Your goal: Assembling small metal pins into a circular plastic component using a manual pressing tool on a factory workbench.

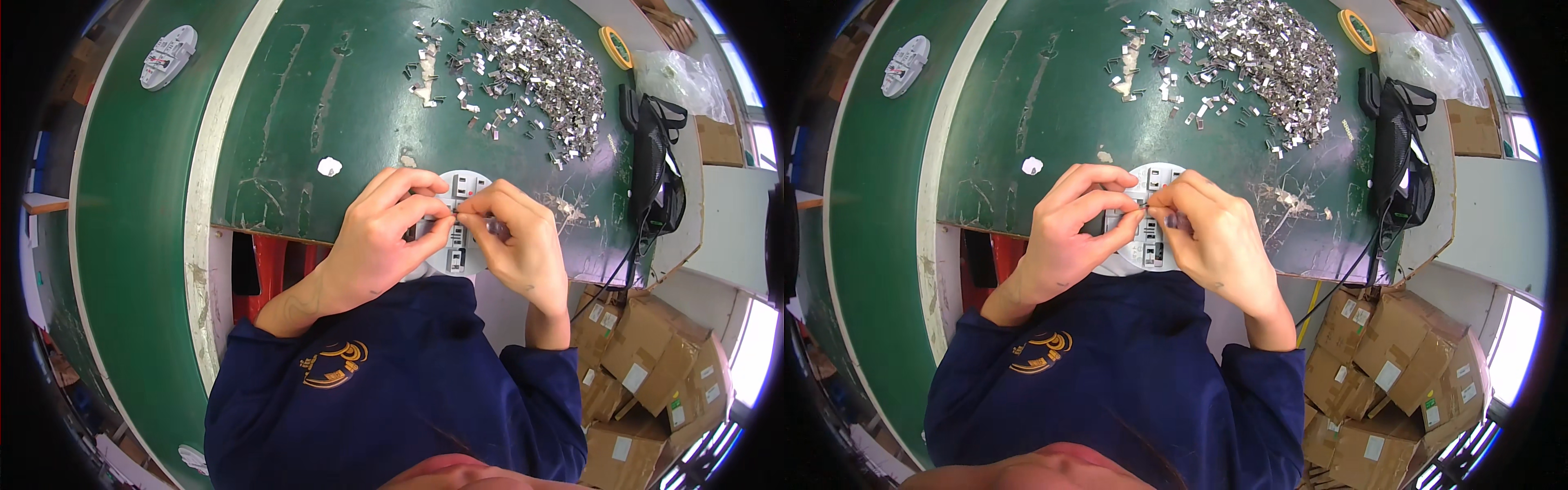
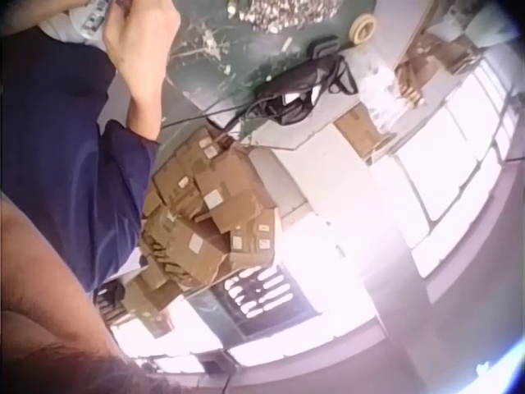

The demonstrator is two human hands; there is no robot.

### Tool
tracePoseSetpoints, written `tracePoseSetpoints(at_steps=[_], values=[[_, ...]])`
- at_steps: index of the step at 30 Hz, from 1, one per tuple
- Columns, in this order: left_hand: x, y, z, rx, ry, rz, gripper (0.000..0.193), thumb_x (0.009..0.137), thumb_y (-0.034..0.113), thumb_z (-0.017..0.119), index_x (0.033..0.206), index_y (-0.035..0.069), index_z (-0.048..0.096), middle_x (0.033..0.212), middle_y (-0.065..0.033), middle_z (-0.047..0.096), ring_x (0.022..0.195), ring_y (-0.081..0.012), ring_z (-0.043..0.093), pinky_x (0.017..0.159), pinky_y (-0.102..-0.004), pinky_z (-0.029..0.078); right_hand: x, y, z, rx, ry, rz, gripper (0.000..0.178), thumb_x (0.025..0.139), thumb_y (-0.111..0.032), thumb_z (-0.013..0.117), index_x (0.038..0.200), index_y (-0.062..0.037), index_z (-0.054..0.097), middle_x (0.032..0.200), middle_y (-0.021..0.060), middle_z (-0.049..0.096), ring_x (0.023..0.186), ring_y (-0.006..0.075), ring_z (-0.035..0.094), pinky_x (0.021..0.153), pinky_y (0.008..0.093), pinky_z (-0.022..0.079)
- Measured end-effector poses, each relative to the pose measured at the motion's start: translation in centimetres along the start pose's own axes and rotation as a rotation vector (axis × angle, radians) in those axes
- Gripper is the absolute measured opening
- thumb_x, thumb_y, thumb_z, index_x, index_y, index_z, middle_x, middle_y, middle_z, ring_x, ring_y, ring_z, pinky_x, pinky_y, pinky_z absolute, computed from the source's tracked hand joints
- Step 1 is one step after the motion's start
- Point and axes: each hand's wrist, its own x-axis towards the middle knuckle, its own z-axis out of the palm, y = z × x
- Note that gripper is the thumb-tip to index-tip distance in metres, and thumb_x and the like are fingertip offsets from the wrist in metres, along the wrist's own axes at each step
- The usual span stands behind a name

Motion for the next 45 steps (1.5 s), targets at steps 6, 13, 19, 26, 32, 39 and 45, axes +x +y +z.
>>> tracePoseSetpoints(at_steps=[6, 13, 19, 26, 32, 39, 45], values=[[-0.4, -0.1, 0.0, -0.030, -0.002, -0.023, 0.016, 0.074, -0.002, 0.078, 0.087, 0.002, 0.069, 0.104, -0.0072, 0.067, 0.094, -0.0220, 0.064, 0.078, -0.0320, 0.053, 0.2, 0.1, -0.1, 0.031, 0.020, 0.007, 0.009, 0.082, 0.001, 0.070, 0.090, 0.0017, 0.065, 0.084, 0.0126, 0.062, 0.066, 0.0281, 0.063, 0.060, 0.0347, 0.050], [-0.1, -0.3, -0.1, -0.020, -0.012, -0.005, 0.015, 0.074, -0.002, 0.078, 0.086, 0.001, 0.069, 0.104, -0.0070, 0.067, 0.094, -0.0220, 0.064, 0.078, -0.0318, 0.053, 0.1, 0.1, 0.7, 0.016, 0.042, -0.020, 0.009, 0.083, 0.001, 0.069, 0.089, 0.0018, 0.064, 0.083, 0.0126, 0.061, 0.066, 0.0285, 0.063, 0.059, 0.0351, 0.050], [0.0, -0.3, -0.4, -0.006, -0.018, -0.001, 0.015, 0.075, -0.003, 0.077, 0.086, 0.002, 0.069, 0.104, -0.0062, 0.068, 0.093, -0.0219, 0.064, 0.079, -0.0320, 0.053, 0.5, 0.6, 0.5, 0.009, 0.037, -0.136, 0.004, 0.085, 0.003, 0.065, 0.084, 0.0023, 0.062, 0.081, 0.0104, 0.062, 0.062, 0.0227, 0.061, 0.058, 0.0346, 0.049], [0.6, 0.1, -1.1, 0.039, -0.185, 0.066, 0.069, 0.068, 0.020, 0.088, 0.127, 0.001, 0.058, 0.134, -0.0158, 0.054, 0.124, -0.0317, 0.051, 0.103, -0.0414, 0.044, 0.7, 0.7, -1.2, 0.409, 0.261, -0.202, 0.026, 0.090, -0.002, 0.062, 0.065, 0.0016, 0.054, 0.062, 0.0083, 0.053, 0.053, 0.0182, 0.051, 0.048, 0.0319, 0.038], [0.3, 0.0, -0.4, 0.136, -0.314, 0.086, 0.102, 0.062, 0.034, 0.091, 0.143, -0.005, 0.041, 0.144, -0.0192, 0.045, 0.135, -0.0373, 0.040, 0.112, -0.0474, 0.034, 0.7, 0.7, 1.0, 1.298, 0.302, -0.355, 0.049, 0.100, -0.018, 0.053, 0.055, -0.0032, 0.041, 0.052, 0.0062, 0.045, 0.045, 0.0150, 0.039, 0.044, 0.0293, 0.029], [0.5, -0.2, -0.4, 0.154, -0.345, 0.079, 0.104, 0.062, 0.036, 0.091, 0.143, -0.006, 0.040, 0.144, -0.0193, 0.045, 0.135, -0.0380, 0.040, 0.113, -0.0488, 0.033, 1.2, 0.4, 2.3, 1.131, 0.290, -0.334, 0.054, 0.104, -0.022, 0.045, 0.054, -0.0050, 0.036, 0.048, 0.0062, 0.042, 0.041, 0.0145, 0.033, 0.043, 0.0308, 0.028], [0.7, -0.2, -0.5, 0.202, -0.379, 0.128, 0.104, 0.064, 0.038, 0.088, 0.141, -0.009, 0.038, 0.141, -0.0232, 0.044, 0.132, -0.0403, 0.040, 0.111, -0.0487, 0.035, 1.5, -0.2, 4.0, 0.705, 0.419, -0.340, 0.057, 0.109, -0.033, 0.031, 0.057, -0.0107, 0.035, 0.048, -0.0003, 0.032, 0.040, 0.0127, 0.024, 0.041, 0.0313, 0.023]])
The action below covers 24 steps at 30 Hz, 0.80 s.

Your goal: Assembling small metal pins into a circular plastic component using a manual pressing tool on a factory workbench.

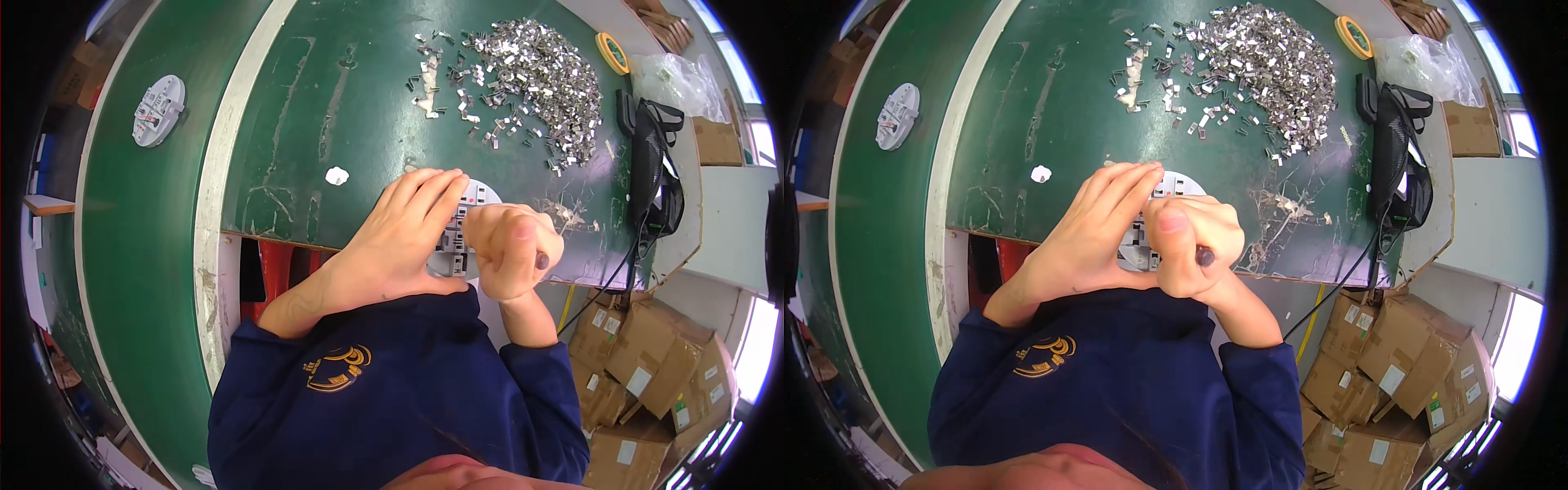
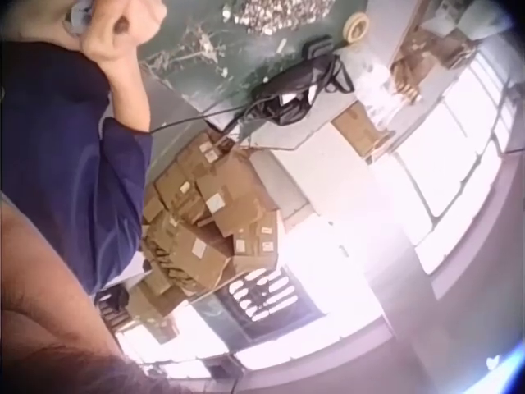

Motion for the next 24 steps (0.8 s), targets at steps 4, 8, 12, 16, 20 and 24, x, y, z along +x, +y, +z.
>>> tracePoseSetpoints(at_steps=[4, 8, 12, 16, 20, 24], values=[[-0.4, -0.2, -0.3, -0.030, 0.012, -0.015, 0.106, 0.061, 0.033, 0.091, 0.144, -0.007, 0.037, 0.143, -0.0220, 0.045, 0.132, -0.0395, 0.041, 0.111, -0.0480, 0.035, 0.6, 0.0, -0.8, 0.191, -0.022, 0.016, 0.056, 0.109, -0.033, 0.032, 0.057, -0.0101, 0.035, 0.048, -0.0001, 0.033, 0.041, 0.0127, 0.024, 0.040, 0.0311, 0.022], [-2.0, -0.5, -3.7, 0.073, 0.140, -0.107, 0.110, 0.056, 0.027, 0.094, 0.145, -0.005, 0.039, 0.144, -0.0209, 0.045, 0.132, -0.0368, 0.042, 0.111, -0.0447, 0.037, 0.6, -1.2, -2.5, 0.488, -0.015, -0.030, 0.055, 0.108, -0.033, 0.032, 0.058, -0.0104, 0.035, 0.049, 0.0001, 0.033, 0.041, 0.0122, 0.024, 0.040, 0.0300, 0.021], [-5.5, 0.4, -9.0, 0.281, 0.560, -0.561, 0.102, 0.057, 0.027, 0.094, 0.141, -0.003, 0.045, 0.134, -0.0239, 0.051, 0.124, -0.0391, 0.047, 0.108, -0.0457, 0.038, 0.3, -1.1, -3.5, 0.435, 0.001, -0.047, 0.053, 0.107, -0.031, 0.033, 0.058, -0.0109, 0.035, 0.049, 0.0002, 0.033, 0.041, 0.0114, 0.024, 0.039, 0.0288, 0.021], [-10.2, -0.9, -12.3, 0.620, 0.943, -1.040, 0.092, 0.074, 0.046, 0.083, 0.139, -0.008, 0.046, 0.148, -0.0299, 0.042, 0.137, -0.0444, 0.040, 0.113, -0.0537, 0.031, 0.0, -0.3, -3.5, 0.434, -0.002, -0.011, 0.051, 0.107, -0.028, 0.034, 0.058, -0.0107, 0.034, 0.049, 0.0002, 0.033, 0.041, 0.0105, 0.025, 0.039, 0.0280, 0.022], [-11.9, -3.6, -12.9, 0.914, 0.692, -1.457, 0.096, 0.082, 0.057, 0.072, 0.143, -0.010, 0.040, 0.153, -0.0352, 0.030, 0.144, -0.0493, 0.027, 0.114, -0.0658, 0.020, -0.1, -0.2, -3.2, 0.451, -0.003, 0.055, 0.047, 0.103, -0.018, 0.043, 0.059, -0.0081, 0.036, 0.050, 0.0024, 0.037, 0.043, 0.0112, 0.028, 0.040, 0.0287, 0.024], [-8.4, -8.7, -16.3, 0.767, 0.761, -1.432, 0.102, 0.079, 0.060, 0.072, 0.147, -0.006, 0.036, 0.153, -0.0395, 0.025, 0.146, -0.0546, 0.017, 0.113, -0.0715, 0.012, 0.7, -1.1, -4.4, 0.195, -0.013, 0.231, 0.038, 0.100, -0.012, 0.052, 0.063, -0.0024, 0.045, 0.055, 0.0053, 0.042, 0.047, 0.0133, 0.035, 0.043, 0.0286, 0.029]])
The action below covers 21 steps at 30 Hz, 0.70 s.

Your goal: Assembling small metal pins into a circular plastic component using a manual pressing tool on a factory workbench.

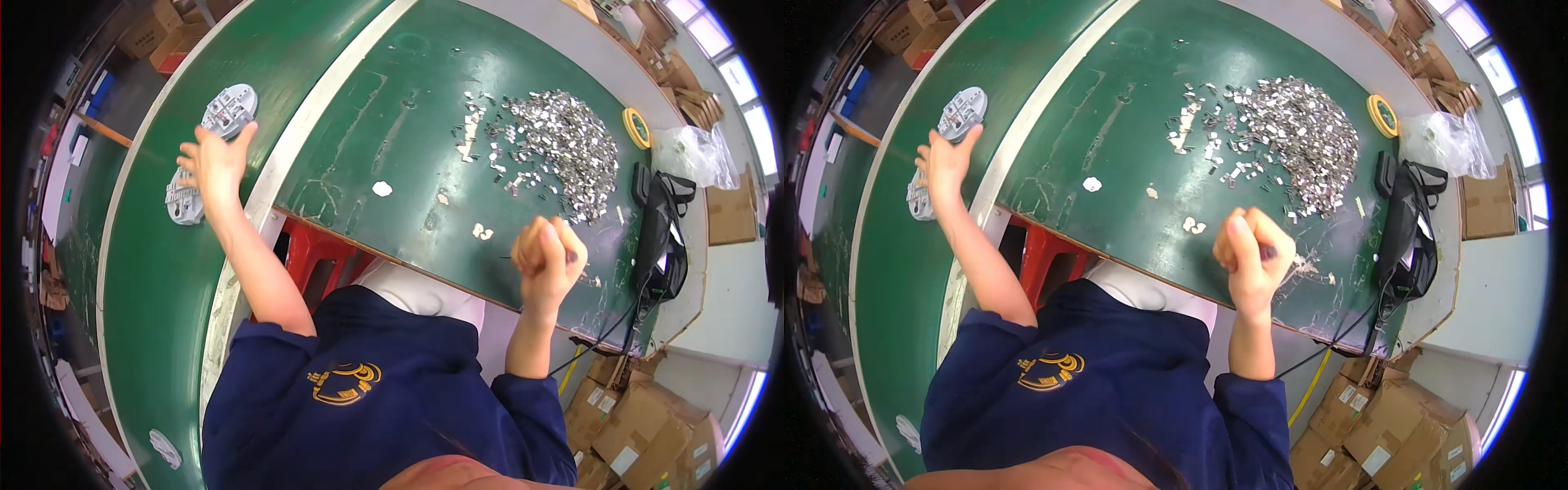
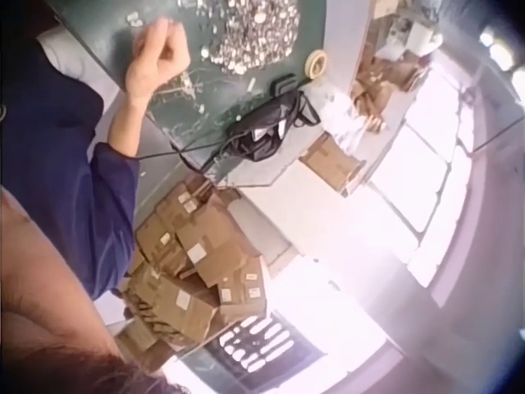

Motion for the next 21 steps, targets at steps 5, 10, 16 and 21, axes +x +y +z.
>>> tracePoseSetpoints(at_steps=[5, 10, 16, 21], values=[[6.5, 3.3, 2.4, 0.008, -0.053, -0.193, 0.101, 0.073, 0.060, 0.077, 0.146, 0.001, 0.041, 0.152, -0.0383, 0.028, 0.143, -0.0548, 0.023, 0.112, -0.0700, 0.020, 2.4, -2.5, -1.7, -0.886, -0.020, -0.015, 0.015, 0.095, -0.009, 0.060, 0.086, 0.0012, 0.065, 0.072, 0.0108, 0.055, 0.060, 0.0211, 0.055, 0.056, 0.0310, 0.044], [3.4, 6.4, 1.2, -0.120, -0.050, -0.033, 0.093, 0.072, 0.054, 0.079, 0.142, 0.002, 0.048, 0.146, -0.0302, 0.042, 0.135, -0.0488, 0.038, 0.106, -0.0668, 0.034, 4.9, -1.2, -4.7, -1.231, -0.123, -0.010, 0.016, 0.092, -0.011, 0.061, 0.104, -0.0032, 0.070, 0.088, 0.0141, 0.062, 0.079, 0.0282, 0.064, 0.072, 0.0372, 0.051], [-7.4, 8.3, -0.2, -0.602, -0.116, 0.648, 0.080, 0.066, 0.031, 0.086, 0.134, 0.001, 0.055, 0.133, -0.0213, 0.056, 0.124, -0.0353, 0.053, 0.105, -0.0425, 0.044, 6.0, 1.0, -3.7, -1.263, -0.277, 0.105, 0.020, 0.089, -0.017, 0.065, 0.102, -0.0009, 0.068, 0.094, 0.0182, 0.064, 0.091, 0.0368, 0.065, 0.082, 0.0447, 0.051], [-14.3, 8.7, -0.8, -0.691, -0.329, 1.006, 0.079, 0.063, 0.021, 0.088, 0.133, 0.002, 0.056, 0.136, -0.0155, 0.052, 0.127, -0.0318, 0.049, 0.108, -0.0422, 0.041, 5.6, 1.4, -3.3, -1.354, -0.178, 0.241, 0.021, 0.088, -0.017, 0.067, 0.099, 0.0006, 0.067, 0.093, 0.0194, 0.063, 0.092, 0.0386, 0.065, 0.081, 0.0464, 0.052]])
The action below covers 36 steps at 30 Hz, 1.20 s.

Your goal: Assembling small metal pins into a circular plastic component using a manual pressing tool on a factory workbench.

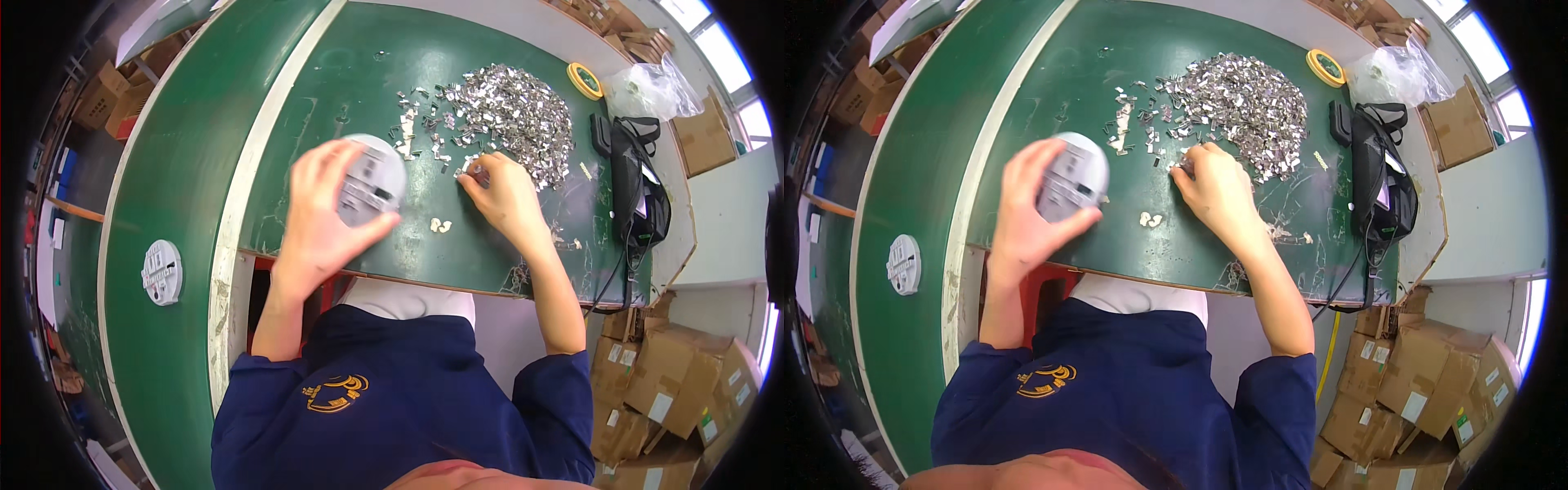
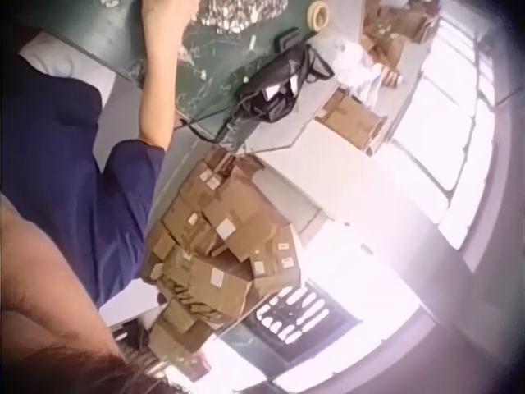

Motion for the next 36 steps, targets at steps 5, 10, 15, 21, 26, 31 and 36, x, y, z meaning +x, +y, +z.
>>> tracePoseSetpoints(at_steps=[5, 10, 15, 21, 26, 31, 36], values=[[-0.7, 1.3, 2.3, -0.090, -0.295, 0.307, 0.085, 0.061, 0.020, 0.089, 0.137, 0.005, 0.054, 0.142, -0.0164, 0.047, 0.133, -0.0382, 0.042, 0.110, -0.0458, 0.038, -0.4, 0.3, 0.9, 0.210, 0.175, -0.083, 0.019, 0.087, -0.015, 0.069, 0.095, 0.0019, 0.068, 0.089, 0.0188, 0.067, 0.077, 0.0372, 0.065, 0.071, 0.0441, 0.051], [-1.1, 1.1, 4.0, -0.295, -0.466, 0.395, 0.089, 0.060, 0.023, 0.091, 0.139, 0.006, 0.053, 0.146, -0.0175, 0.043, 0.133, -0.0405, 0.041, 0.111, -0.0485, 0.038, -3.4, -1.8, -1.7, 0.550, 0.238, 0.027, 0.016, 0.083, -0.007, 0.074, 0.096, 0.0012, 0.069, 0.080, 0.0097, 0.068, 0.056, 0.0160, 0.055, 0.052, 0.0294, 0.041], [-1.5, 1.3, 4.1, -0.315, -0.479, 0.301, 0.091, 0.059, 0.025, 0.091, 0.139, 0.006, 0.053, 0.148, -0.0183, 0.040, 0.133, -0.0398, 0.041, 0.111, -0.0495, 0.037, -6.0, -2.7, -1.7, 0.916, 0.152, 0.153, 0.019, 0.079, -0.001, 0.077, 0.097, -0.0005, 0.071, 0.076, 0.0010, 0.064, 0.053, 0.0012, 0.037, 0.047, 0.0198, 0.028], [-1.7, 1.5, 3.7, -0.345, -0.540, 0.278, 0.095, 0.059, 0.027, 0.092, 0.141, 0.006, 0.051, 0.148, -0.0183, 0.041, 0.132, -0.0390, 0.041, 0.110, -0.0492, 0.038, -6.9, -1.5, -1.5, 0.664, 0.152, -0.055, 0.014, 0.081, 0.000, 0.076, 0.094, -0.0011, 0.072, 0.079, 0.0034, 0.068, 0.052, 0.0061, 0.047, 0.047, 0.0227, 0.035], [-1.7, 1.6, 3.6, -0.434, -0.427, 0.155, 0.068, 0.067, 0.017, 0.088, 0.128, 0.005, 0.061, 0.136, -0.0145, 0.052, 0.123, -0.0325, 0.049, 0.101, -0.0421, 0.045, -7.3, -1.6, -2.3, 0.479, 0.170, -0.082, 0.010, 0.082, 0.000, 0.075, 0.091, -0.0006, 0.072, 0.082, 0.0061, 0.070, 0.056, 0.0111, 0.057, 0.049, 0.0251, 0.041], [-1.8, 1.8, 4.0, -0.421, -0.308, 0.051, 0.031, 0.073, 0.002, 0.080, 0.102, 0.003, 0.071, 0.120, -0.0076, 0.061, 0.105, -0.0228, 0.055, 0.085, -0.0328, 0.049, -7.4, -2.2, -2.3, 0.531, 0.114, -0.076, 0.009, 0.083, -0.001, 0.074, 0.091, 0.0001, 0.071, 0.083, 0.0076, 0.070, 0.059, 0.0136, 0.060, 0.051, 0.0265, 0.044], [-1.9, 2.8, 3.9, -0.375, -0.222, 0.048, 0.020, 0.073, -0.002, 0.078, 0.091, 0.004, 0.072, 0.111, -0.0042, 0.063, 0.090, -0.0191, 0.053, 0.075, -0.0303, 0.048, -7.2, -2.3, -1.9, 0.533, 0.045, -0.115, 0.009, 0.084, -0.001, 0.073, 0.092, 0.0000, 0.071, 0.085, 0.0092, 0.070, 0.059, 0.0163, 0.061, 0.053, 0.0276, 0.046]])
